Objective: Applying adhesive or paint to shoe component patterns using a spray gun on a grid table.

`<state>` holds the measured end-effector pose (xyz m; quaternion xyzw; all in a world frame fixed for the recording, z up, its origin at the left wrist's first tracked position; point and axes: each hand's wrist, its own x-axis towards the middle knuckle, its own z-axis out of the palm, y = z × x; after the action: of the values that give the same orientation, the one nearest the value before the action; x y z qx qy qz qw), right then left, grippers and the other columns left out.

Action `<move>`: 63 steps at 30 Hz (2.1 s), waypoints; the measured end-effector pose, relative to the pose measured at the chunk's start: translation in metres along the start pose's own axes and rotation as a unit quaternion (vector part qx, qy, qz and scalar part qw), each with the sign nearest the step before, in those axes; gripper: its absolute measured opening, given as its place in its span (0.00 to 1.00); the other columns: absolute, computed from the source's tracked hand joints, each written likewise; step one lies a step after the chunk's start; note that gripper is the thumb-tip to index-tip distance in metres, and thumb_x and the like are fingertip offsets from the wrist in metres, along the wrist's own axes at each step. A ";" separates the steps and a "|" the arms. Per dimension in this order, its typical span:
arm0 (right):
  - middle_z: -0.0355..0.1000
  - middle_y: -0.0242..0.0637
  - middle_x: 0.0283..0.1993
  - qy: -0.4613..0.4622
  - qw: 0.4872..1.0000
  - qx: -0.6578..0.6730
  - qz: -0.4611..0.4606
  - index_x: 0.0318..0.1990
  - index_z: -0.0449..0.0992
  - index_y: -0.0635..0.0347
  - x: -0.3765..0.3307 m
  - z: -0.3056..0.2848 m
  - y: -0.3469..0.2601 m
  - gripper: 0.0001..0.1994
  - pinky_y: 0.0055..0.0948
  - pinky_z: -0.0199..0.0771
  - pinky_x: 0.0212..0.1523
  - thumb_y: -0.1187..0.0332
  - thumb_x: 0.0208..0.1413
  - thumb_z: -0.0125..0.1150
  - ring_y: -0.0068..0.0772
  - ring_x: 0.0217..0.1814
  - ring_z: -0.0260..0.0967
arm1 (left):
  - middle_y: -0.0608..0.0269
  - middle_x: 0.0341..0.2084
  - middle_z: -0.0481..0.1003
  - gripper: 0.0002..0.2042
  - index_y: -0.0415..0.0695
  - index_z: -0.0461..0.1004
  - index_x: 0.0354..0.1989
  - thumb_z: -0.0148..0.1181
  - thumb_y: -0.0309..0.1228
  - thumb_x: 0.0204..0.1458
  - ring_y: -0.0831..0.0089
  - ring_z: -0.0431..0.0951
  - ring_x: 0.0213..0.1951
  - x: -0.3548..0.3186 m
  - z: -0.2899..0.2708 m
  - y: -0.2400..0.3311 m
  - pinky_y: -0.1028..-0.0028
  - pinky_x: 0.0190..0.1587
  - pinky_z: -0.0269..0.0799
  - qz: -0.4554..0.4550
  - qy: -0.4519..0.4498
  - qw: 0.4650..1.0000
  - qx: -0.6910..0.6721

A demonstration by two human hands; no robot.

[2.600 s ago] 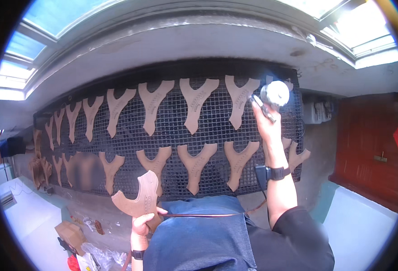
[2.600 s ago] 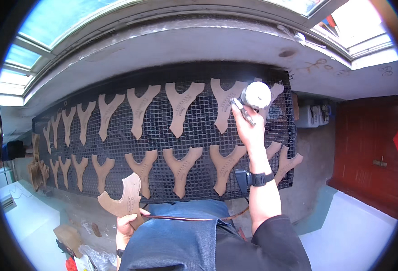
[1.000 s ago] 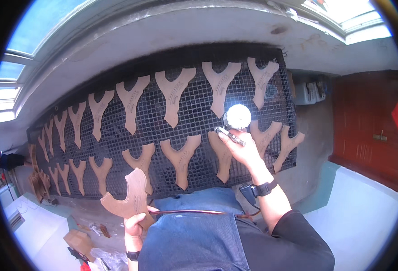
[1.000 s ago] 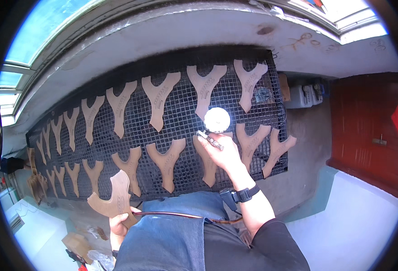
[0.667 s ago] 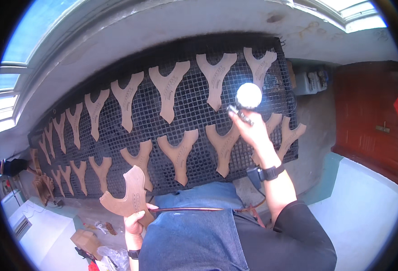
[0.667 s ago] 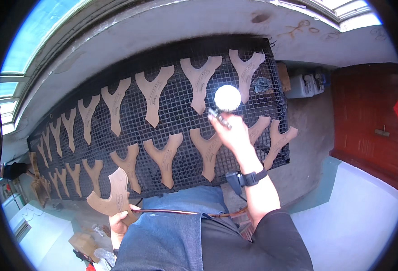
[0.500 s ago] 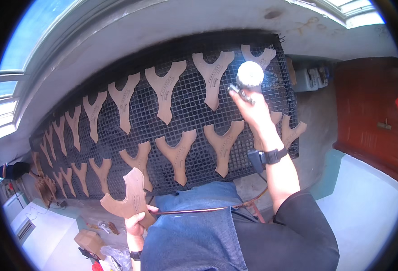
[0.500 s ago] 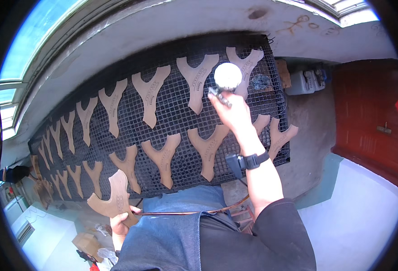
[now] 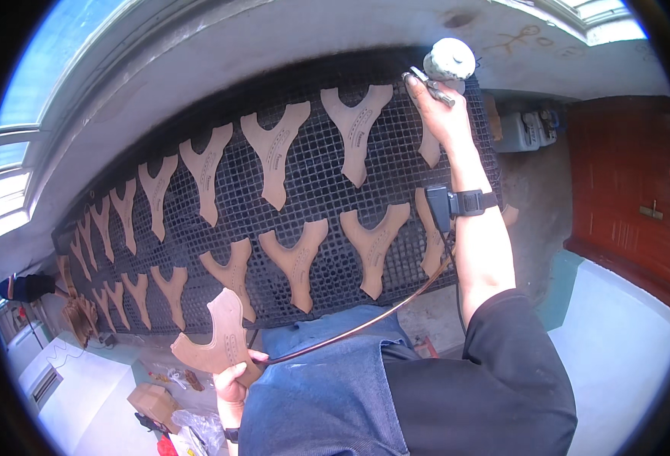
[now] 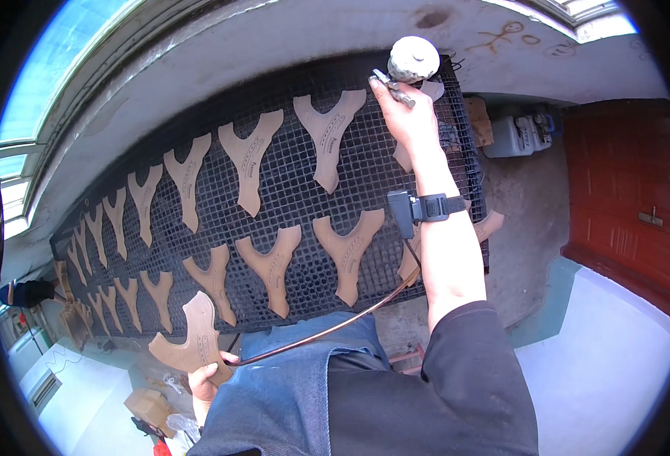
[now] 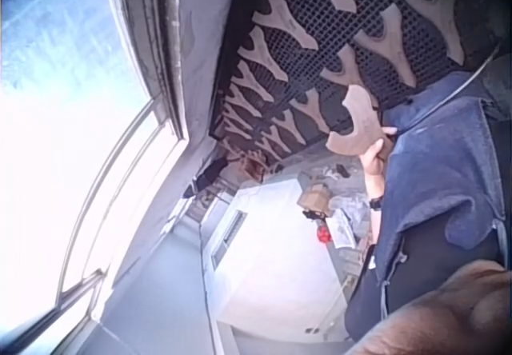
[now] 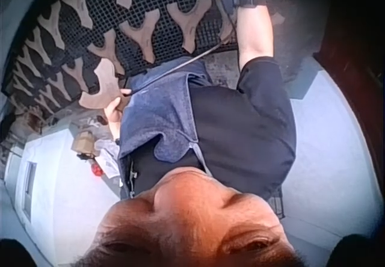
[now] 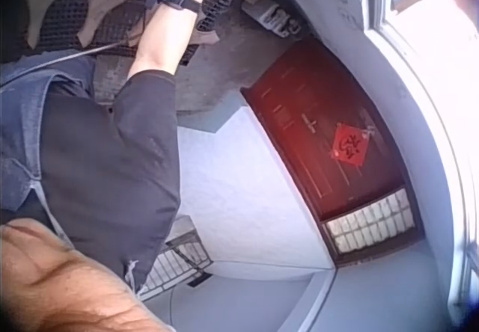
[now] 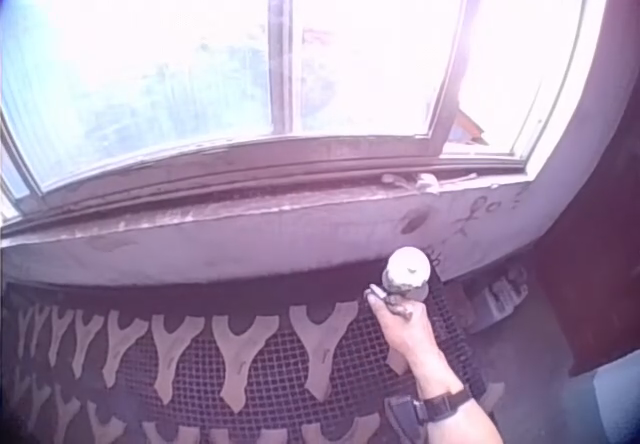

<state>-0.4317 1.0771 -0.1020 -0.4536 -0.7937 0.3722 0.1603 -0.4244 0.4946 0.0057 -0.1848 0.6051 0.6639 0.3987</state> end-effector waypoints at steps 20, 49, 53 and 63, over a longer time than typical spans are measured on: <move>0.83 0.44 0.38 -0.062 0.998 0.014 0.010 0.46 0.85 0.53 -0.153 0.033 -0.048 0.21 0.37 0.77 0.50 0.46 0.60 0.66 0.40 0.45 0.82 | 0.40 0.44 0.77 0.36 0.28 0.61 0.64 0.62 0.29 0.43 0.48 0.82 0.43 -0.018 -0.095 -0.011 0.55 0.48 0.82 0.008 -0.063 0.996 -0.066; 0.83 0.43 0.38 -0.044 0.998 -0.047 -0.011 0.47 0.85 0.51 -0.158 0.160 -0.175 0.22 0.39 0.78 0.49 0.43 0.60 0.64 0.43 0.45 0.82 | 0.42 0.51 0.76 0.36 0.29 0.65 0.63 0.61 0.29 0.40 0.47 0.83 0.43 0.008 -0.220 0.042 0.53 0.51 0.80 0.014 -0.043 0.996 -0.078; 0.83 0.45 0.42 -0.103 0.993 -0.060 0.016 0.49 0.85 0.47 -0.146 0.162 -0.154 0.22 0.42 0.78 0.53 0.42 0.59 0.64 0.49 0.50 0.81 | 0.41 0.45 0.78 0.34 0.28 0.66 0.60 0.61 0.30 0.41 0.47 0.82 0.43 0.019 -0.212 0.050 0.53 0.51 0.80 -0.018 -0.046 0.997 -0.053; 0.82 0.49 0.39 -0.009 0.999 -0.052 -0.009 0.45 0.86 0.52 -0.085 0.165 -0.133 0.23 0.43 0.78 0.51 0.42 0.59 0.64 0.50 0.47 0.82 | 0.41 0.40 0.80 0.33 0.28 0.66 0.60 0.62 0.32 0.43 0.47 0.82 0.43 0.025 -0.194 0.057 0.53 0.51 0.79 0.008 -0.018 0.999 -0.031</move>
<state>-0.5639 0.8910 -0.1084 -0.4510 -0.8173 0.3330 0.1329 -0.5284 0.3205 -0.0137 -0.1808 0.5782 0.6887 0.3983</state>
